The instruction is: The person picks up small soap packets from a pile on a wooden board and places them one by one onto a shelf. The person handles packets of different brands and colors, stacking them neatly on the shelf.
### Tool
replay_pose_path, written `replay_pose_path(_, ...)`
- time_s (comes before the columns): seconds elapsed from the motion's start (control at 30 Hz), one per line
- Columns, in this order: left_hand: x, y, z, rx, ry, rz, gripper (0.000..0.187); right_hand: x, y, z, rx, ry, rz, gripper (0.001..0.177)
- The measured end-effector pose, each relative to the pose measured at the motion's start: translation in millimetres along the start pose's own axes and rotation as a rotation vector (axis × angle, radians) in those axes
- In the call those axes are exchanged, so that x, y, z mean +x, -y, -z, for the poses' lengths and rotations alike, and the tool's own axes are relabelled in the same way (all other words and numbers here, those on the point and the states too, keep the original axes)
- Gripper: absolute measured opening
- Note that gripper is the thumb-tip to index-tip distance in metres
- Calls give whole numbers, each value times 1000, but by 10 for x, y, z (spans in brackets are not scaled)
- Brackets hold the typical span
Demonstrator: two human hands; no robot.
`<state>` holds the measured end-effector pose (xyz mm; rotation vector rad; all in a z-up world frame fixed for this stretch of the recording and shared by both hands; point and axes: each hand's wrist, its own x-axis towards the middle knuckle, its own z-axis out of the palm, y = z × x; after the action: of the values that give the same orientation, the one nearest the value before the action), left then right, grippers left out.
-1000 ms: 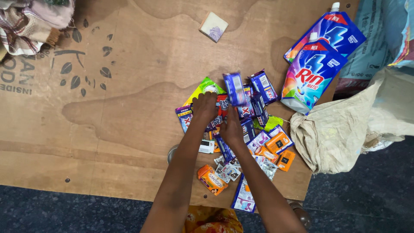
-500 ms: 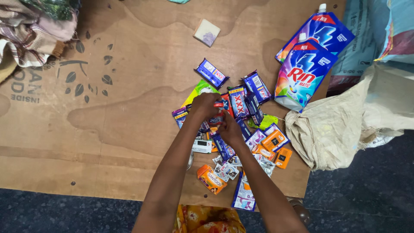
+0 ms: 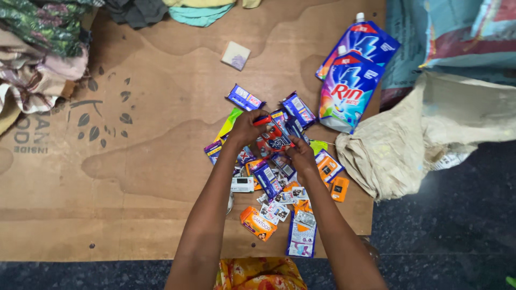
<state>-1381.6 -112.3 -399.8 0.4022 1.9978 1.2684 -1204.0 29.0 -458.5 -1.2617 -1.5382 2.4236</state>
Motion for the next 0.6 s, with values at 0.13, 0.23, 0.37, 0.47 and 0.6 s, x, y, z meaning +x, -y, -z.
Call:
replay_pose_path(0.13, 10, -46, -257, -227, 48, -122, 41, -144, 117, 125, 75, -87, 123, 41)
replay_pose_path(0.23, -32, -143, -473, -298, 63, -140, 39, -309, 219, 218, 89, -148, 191, 39)
replay_pose_path(0.37, -131, -397, -715, -350, 92, -178, 34, -583, 410, 390, 65, -216, 256, 39)
replay_pose_path(0.47, -243, -627, -880, -317, 96, -179, 28, -809, 527, 546, 62, -280, 256, 40)
replay_pose_path(0.6, -438, -880, -1155, -213, 25, 3, 34, -1127, 628, 780, 24, -327, 328, 42)
